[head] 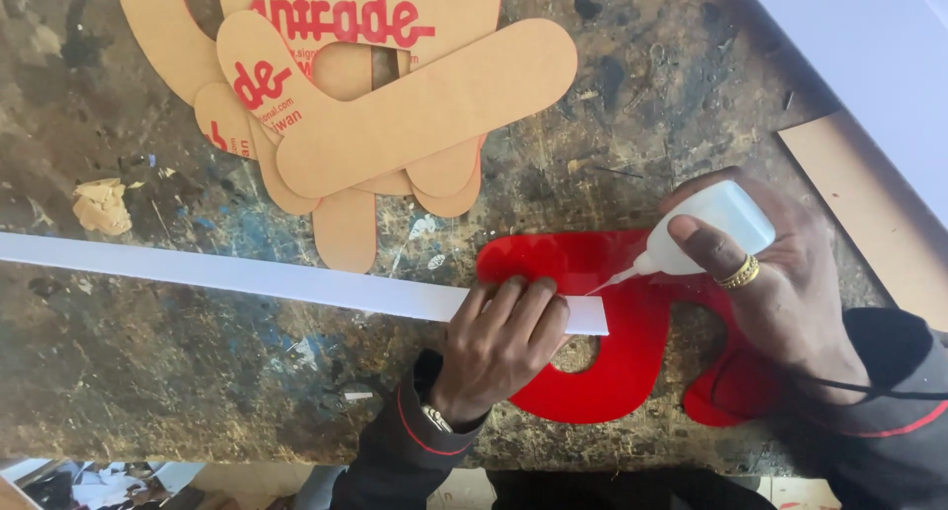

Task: Peeling protective film from a red acrylic letter and gluing a white plastic strip along its edge.

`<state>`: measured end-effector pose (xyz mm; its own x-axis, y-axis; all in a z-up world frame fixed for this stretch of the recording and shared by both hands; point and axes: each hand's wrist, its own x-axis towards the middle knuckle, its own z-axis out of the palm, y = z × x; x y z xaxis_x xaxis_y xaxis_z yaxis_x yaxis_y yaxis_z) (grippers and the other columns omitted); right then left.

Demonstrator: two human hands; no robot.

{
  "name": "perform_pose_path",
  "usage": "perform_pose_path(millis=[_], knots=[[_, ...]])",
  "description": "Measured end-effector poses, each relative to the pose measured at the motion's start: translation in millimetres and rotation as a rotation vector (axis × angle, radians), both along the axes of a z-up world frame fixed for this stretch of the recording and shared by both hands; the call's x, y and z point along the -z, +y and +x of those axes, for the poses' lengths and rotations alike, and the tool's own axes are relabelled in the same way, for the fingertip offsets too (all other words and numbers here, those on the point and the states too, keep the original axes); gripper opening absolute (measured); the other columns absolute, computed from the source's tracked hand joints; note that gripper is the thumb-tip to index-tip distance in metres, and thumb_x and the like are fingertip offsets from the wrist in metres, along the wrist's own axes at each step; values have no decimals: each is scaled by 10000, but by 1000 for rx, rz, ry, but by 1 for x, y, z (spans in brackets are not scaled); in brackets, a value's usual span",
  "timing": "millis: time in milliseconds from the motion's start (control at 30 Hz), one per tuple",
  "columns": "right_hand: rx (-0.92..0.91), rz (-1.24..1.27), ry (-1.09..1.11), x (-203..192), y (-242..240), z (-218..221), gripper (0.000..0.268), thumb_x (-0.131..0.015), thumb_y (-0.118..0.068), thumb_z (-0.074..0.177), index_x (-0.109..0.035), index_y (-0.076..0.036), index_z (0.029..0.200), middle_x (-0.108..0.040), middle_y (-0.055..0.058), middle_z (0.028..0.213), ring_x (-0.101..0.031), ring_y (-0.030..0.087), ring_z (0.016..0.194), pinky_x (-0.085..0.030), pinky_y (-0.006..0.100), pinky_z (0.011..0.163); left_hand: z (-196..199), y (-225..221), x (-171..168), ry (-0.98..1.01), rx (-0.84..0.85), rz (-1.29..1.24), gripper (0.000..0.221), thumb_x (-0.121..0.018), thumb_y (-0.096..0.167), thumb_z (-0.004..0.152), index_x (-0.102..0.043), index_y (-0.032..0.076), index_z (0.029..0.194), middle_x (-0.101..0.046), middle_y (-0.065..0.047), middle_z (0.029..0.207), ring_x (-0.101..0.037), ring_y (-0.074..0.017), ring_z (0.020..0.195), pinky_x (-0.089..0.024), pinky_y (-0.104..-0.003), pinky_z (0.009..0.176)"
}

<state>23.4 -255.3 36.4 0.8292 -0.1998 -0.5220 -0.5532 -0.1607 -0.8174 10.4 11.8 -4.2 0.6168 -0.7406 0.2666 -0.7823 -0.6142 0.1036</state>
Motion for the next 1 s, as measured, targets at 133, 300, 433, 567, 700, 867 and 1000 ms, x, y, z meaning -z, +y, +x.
perform_pose_path(millis=[133, 300, 433, 567, 700, 867, 1000], knots=[[-12, -20, 11, 4, -2, -2, 292, -706, -324, 991, -810, -64, 1074, -810, 70, 985, -777, 207, 869, -568, 332, 731, -1, 1, 0, -18, -2, 13, 71, -786, 116, 1050, -744, 152, 1007, -800, -44, 1093, -742, -200, 941, -589, -333, 777], [-13, -1, 38, -1, -1, 2, 336, -718, -316, 970, -788, -29, 1130, -832, 117, 954, -798, 243, 827, -606, 343, 706, -2, 0, -1, 10, 0, 14, 95, -787, 131, 1077, -728, 140, 1002, -793, -59, 1096, -735, -212, 940, -590, -348, 797], [-22, -14, 56, -1, -1, 4, 324, -726, -328, 958, -813, -49, 1097, -835, 93, 1016, -798, 222, 895, -593, 335, 741, -2, 1, 0, 8, -1, 18, 92, -781, 142, 1077, -724, 146, 1004, -791, -53, 1101, -728, -206, 935, -577, -343, 784], [-31, -34, 71, 2, -2, 3, 347, -724, -348, 954, -817, -61, 1126, -850, 92, 1017, -818, 224, 883, -599, 330, 737, -3, 1, 1, 4, 0, 31, 111, -809, 157, 1074, -725, 147, 1004, -786, -50, 1102, -727, -202, 936, -580, -336, 784], [-44, -42, 54, 5, -4, 2, 334, -730, -341, 962, -820, -65, 1126, -833, 84, 1029, -784, 217, 886, -568, 331, 737, -3, 1, 1, 3, -3, 30, 106, -786, 152, 1088, -725, 147, 1001, -799, -46, 1092, -737, -196, 939, -576, -330, 780], [-56, -59, 69, 3, -3, 3, 339, -723, -364, 970, -821, -74, 1114, -827, 73, 1011, -763, 208, 880, -540, 337, 730, -2, 0, -2, 7, -1, 28, 130, -801, 192, 1090, -718, 143, 1002, -788, -44, 1086, -715, -193, 916, -548, -336, 762], [-58, -46, 97, -1, -1, 5, 333, -715, -361, 972, -818, -75, 1108, -841, 78, 1003, -783, 216, 892, -567, 350, 751, -2, 0, -1, 1, -2, 22, 85, -791, 138, 1053, -728, 138, 996, -796, -52, 1083, -722, -196, 919, -570, -335, 777]])
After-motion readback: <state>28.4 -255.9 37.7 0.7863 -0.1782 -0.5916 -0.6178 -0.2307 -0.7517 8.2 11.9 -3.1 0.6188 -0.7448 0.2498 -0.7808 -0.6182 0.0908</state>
